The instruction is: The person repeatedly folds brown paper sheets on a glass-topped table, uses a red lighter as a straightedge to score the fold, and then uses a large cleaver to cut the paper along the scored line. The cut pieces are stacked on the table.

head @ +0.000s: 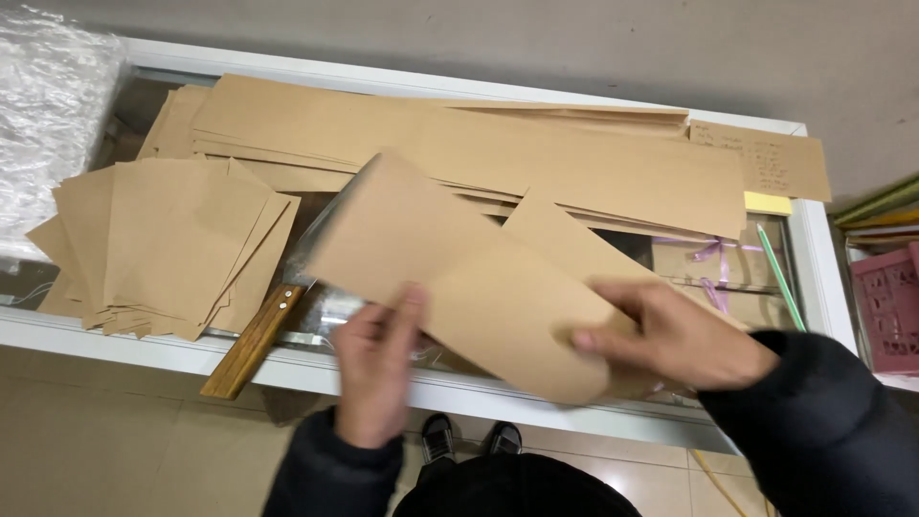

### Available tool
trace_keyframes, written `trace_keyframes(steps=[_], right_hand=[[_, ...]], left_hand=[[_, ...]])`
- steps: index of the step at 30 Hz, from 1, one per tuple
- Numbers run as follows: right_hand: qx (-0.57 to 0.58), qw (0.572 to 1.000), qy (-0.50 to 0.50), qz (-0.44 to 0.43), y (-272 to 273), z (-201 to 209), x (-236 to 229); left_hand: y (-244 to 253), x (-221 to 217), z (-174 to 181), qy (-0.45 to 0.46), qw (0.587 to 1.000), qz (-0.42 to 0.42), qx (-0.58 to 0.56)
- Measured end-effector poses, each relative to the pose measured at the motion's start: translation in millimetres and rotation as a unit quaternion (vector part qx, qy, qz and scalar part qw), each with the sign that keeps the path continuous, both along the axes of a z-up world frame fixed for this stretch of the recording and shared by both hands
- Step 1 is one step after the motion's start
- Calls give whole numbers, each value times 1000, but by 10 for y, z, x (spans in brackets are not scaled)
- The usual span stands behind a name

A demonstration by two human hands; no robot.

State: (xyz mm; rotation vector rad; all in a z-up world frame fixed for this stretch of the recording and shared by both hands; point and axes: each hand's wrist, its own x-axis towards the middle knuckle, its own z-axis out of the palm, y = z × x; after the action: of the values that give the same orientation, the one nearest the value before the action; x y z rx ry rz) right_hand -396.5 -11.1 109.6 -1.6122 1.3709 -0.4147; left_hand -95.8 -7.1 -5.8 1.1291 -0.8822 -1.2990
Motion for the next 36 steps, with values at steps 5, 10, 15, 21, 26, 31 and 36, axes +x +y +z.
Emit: trace_keyframes(steps=[5,10,15,21,26,31,36], right_hand=[[199,980,-28,2,269,-599,-630],[206,935,-182,-222,436,-1019,-706],[160,922,-126,-329,462,-990,-419],[-107,959,-24,-262,356,-936,-405],[78,969,-131,-195,66,-754,-450],[160,907,-302,-248,153,-1012,-603],[134,899,-283,-308,236,-1173,-678]], left_hand=[[-85,437,178,-29,983,176,36],[-113,348,-64,-50,974,221,14],[-81,139,8,-109,973,204,-5],[26,71,436,-140,979,53,-137],[-51,151,553,52,990,82,-107],[-104,259,340,35,982,185,-24],[-73,190,24,-161,957,236,-50]])
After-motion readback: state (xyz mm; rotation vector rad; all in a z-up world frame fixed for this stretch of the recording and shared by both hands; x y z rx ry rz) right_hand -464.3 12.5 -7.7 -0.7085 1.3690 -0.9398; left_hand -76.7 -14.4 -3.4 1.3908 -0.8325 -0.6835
